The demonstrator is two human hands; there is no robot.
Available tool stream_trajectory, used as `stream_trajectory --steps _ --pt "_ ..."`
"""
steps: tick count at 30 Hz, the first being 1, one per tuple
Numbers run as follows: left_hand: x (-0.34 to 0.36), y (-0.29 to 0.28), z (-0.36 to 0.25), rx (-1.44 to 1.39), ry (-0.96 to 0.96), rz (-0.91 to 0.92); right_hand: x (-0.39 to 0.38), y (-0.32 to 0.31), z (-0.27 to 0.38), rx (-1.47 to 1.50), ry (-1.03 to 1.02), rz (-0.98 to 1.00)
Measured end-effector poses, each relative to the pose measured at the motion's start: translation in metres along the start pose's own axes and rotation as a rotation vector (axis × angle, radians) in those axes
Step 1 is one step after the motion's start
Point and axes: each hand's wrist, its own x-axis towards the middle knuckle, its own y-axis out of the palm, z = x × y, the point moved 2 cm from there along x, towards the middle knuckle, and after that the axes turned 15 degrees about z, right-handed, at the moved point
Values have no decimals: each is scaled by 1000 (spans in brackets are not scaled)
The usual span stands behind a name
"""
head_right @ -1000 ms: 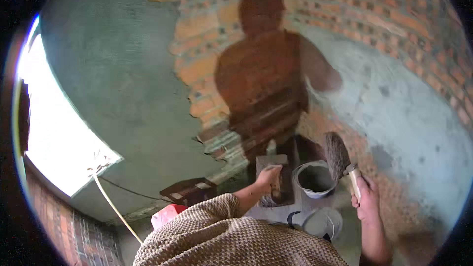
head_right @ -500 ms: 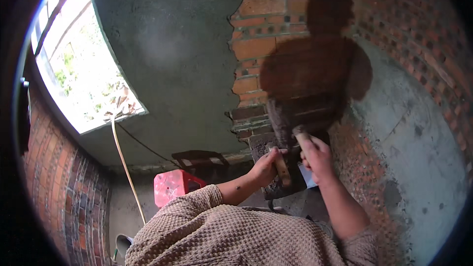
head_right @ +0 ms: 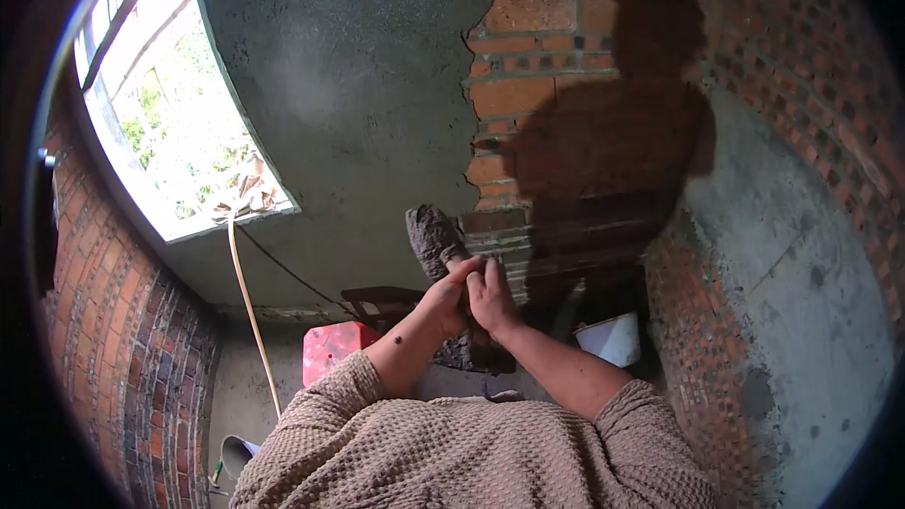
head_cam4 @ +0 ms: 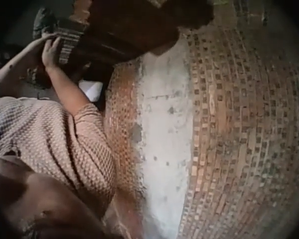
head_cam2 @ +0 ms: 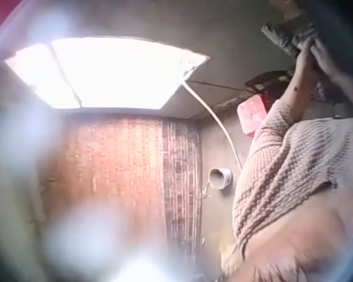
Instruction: Applying plaster to a brick wall using a trowel and hawk.
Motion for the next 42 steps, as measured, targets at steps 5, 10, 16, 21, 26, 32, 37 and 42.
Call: stream_trajectory --steps 5,10,16,21,26,32,37,42 --pt "-3 -51 -18 -80 71 -31 20 17 -32 96 3 93" --pt "-10 -78 -38 -142 129 -25 40 43 -41 249 263 231" --pt "-22 -115 -65 -97 -21 36 59 72 -26 33 717 371" --pt "-16 -129 -104 -32 -132 154 84 61 -69 482 554 328" --pt "-24 -79 -136 278 -216 9 78 28 -122 999 262 210" --pt "7 -51 -161 1203 -418 -85 128 41 -130 1617 -244 178" --pt "37 -53 -162 2577 -189 193 168 44 -99 1784 -199 182" --pt "50 -20 -170 2360 2 -375 218 18 -187 1776 -349 418"
